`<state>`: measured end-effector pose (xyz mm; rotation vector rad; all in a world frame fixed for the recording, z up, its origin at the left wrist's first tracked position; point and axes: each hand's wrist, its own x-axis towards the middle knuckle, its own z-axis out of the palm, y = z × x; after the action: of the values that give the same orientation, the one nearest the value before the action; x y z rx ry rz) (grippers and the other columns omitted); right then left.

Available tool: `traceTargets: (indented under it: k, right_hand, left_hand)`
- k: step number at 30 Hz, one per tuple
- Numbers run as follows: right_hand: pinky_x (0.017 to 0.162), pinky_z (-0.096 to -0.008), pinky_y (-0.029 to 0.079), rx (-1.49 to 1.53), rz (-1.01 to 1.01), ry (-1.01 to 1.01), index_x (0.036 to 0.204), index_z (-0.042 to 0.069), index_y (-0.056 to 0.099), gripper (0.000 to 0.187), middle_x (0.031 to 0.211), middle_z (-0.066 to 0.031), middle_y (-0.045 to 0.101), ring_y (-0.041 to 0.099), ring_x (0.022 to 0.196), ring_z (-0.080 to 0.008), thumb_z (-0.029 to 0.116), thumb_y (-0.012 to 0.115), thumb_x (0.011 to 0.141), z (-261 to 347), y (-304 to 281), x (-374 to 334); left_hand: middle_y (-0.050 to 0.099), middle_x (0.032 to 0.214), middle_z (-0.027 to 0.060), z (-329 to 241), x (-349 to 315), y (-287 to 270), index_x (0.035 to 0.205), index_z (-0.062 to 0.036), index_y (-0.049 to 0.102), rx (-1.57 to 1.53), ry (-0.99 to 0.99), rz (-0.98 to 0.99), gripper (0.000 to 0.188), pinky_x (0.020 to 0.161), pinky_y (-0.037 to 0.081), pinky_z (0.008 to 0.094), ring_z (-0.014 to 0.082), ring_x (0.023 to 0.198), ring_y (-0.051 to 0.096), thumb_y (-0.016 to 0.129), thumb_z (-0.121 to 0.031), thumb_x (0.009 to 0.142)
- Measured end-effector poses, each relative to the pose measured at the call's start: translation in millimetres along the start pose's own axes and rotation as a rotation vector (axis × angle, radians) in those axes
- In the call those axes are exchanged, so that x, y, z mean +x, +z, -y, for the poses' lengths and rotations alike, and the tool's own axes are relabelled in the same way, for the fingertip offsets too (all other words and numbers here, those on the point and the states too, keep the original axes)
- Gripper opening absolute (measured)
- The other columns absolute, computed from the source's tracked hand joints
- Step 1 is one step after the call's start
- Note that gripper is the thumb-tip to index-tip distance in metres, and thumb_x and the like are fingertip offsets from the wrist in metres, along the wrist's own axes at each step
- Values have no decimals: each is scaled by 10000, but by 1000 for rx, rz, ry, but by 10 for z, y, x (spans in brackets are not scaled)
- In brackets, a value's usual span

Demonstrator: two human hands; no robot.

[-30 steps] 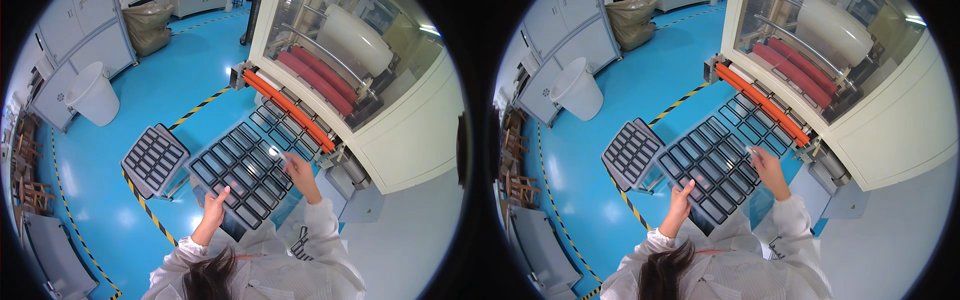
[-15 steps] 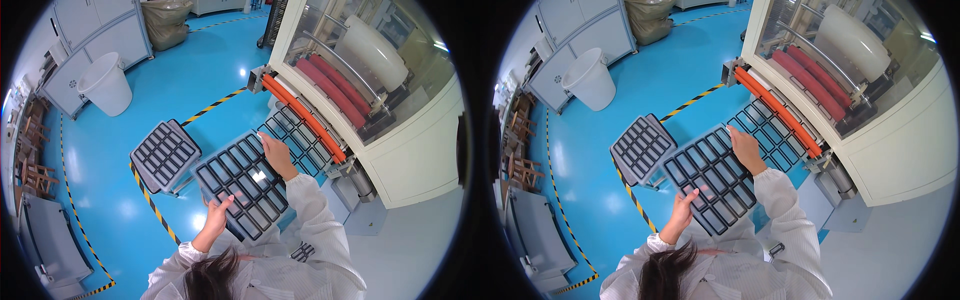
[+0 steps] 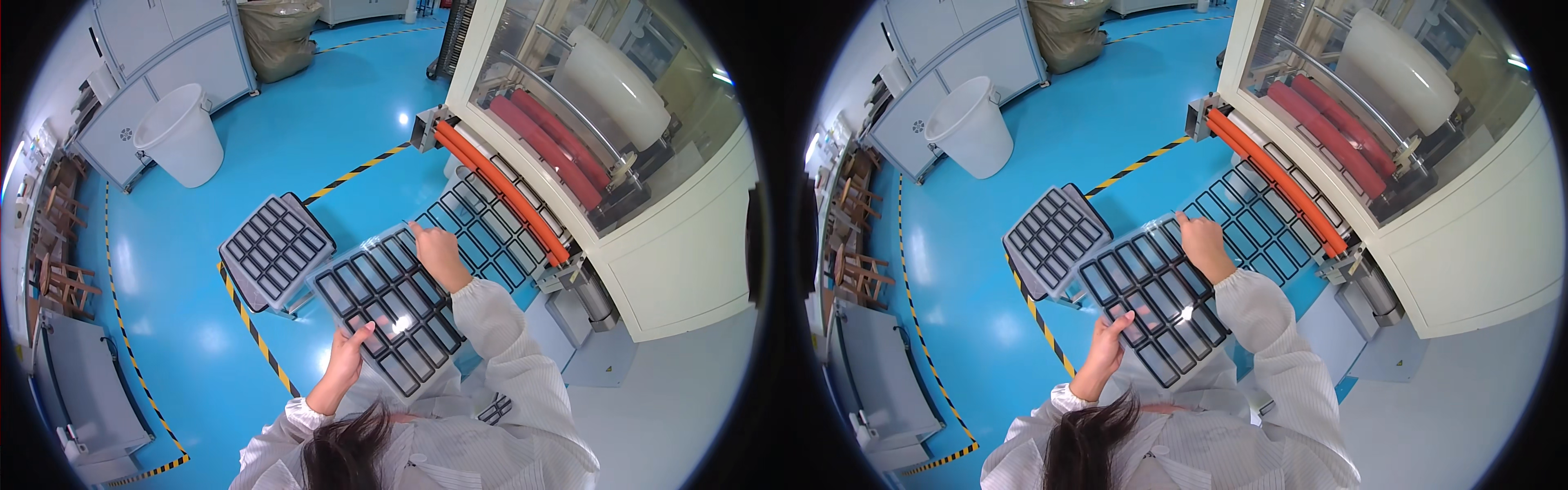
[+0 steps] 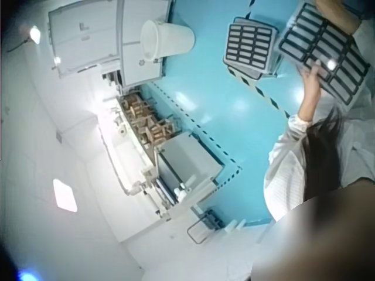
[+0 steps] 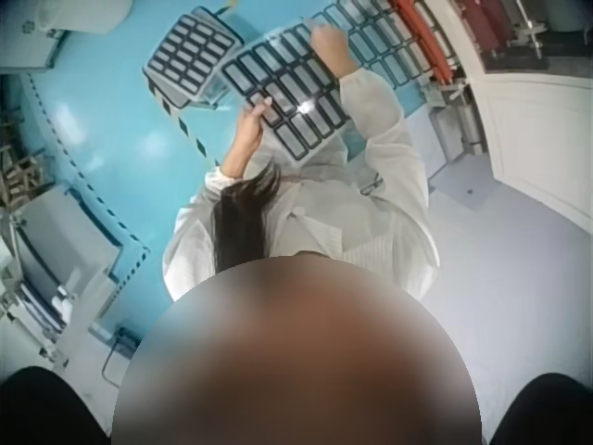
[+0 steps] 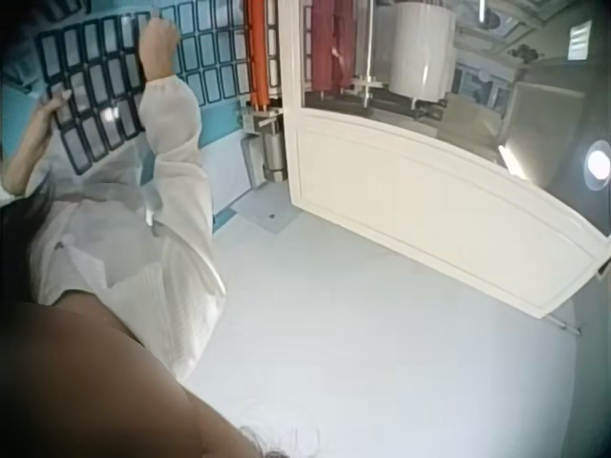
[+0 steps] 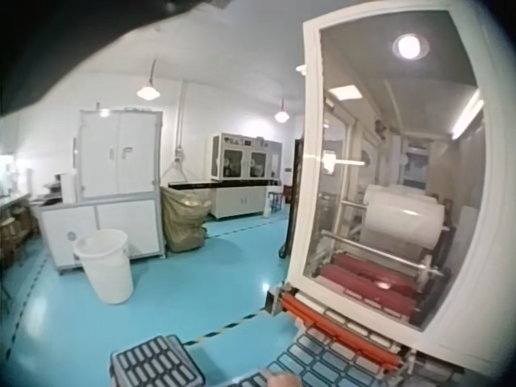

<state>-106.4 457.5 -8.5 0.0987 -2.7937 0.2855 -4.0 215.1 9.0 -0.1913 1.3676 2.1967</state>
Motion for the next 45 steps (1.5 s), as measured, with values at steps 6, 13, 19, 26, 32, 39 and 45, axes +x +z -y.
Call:
traceTargets:
  k: [6,13,19,26,32,39,45]
  right_hand:
    - [486,-367,452,-64,183,-40,1125,35,572,334,590,-87,570,593,587,-253,43,537,793,-114,-181,-576]
    - [514,-394,457,-137,418,25,1079,65,596,297,607,-102,586,615,606,-268,84,525,791,-84,-842,-1718]
    - [548,-373,457,152,563,169,1007,49,645,211,704,-138,634,624,632,-275,135,534,849,-311,-1372,-2231]
    - [547,-279,444,752,477,494,1036,-5,620,195,662,-100,617,564,550,-168,107,536,900,-249,-1567,-2156]
    - [579,-245,463,863,391,465,1017,-32,611,178,670,-85,628,589,595,-132,80,537,901,-185,-1569,-2032]
    - [608,-245,480,858,397,492,1024,-44,616,182,679,-64,624,577,616,-117,55,528,898,-119,-1570,-2013]
    - [617,-233,470,896,310,501,1074,-16,619,239,732,-54,617,560,646,-118,-4,492,871,-50,-1478,-1853]
  left_hand:
    - [646,1041,138,-64,-84,-64,1130,54,542,-46,-26,1,279,779,565,368,257,856,665,535,-89,890]
    - [642,1036,164,-58,-121,-193,1133,52,516,-53,-28,-18,282,782,567,397,296,871,665,539,-89,889]
    - [637,1056,158,-65,-52,-299,1137,49,524,-49,32,-30,316,817,550,395,276,887,656,568,-118,873]
    - [621,1095,168,-30,101,-252,1182,39,487,-108,19,4,362,850,537,410,310,942,642,577,-124,872]
    - [633,1070,131,60,74,-57,1171,21,507,-135,-48,40,334,840,546,403,285,927,647,570,-104,868]
    - [629,1090,140,168,96,96,1183,21,509,-134,-123,127,325,847,540,393,270,940,646,548,-101,884]
    - [624,1100,121,199,128,151,1196,6,505,-157,-120,178,340,848,540,397,260,940,643,561,-121,885]
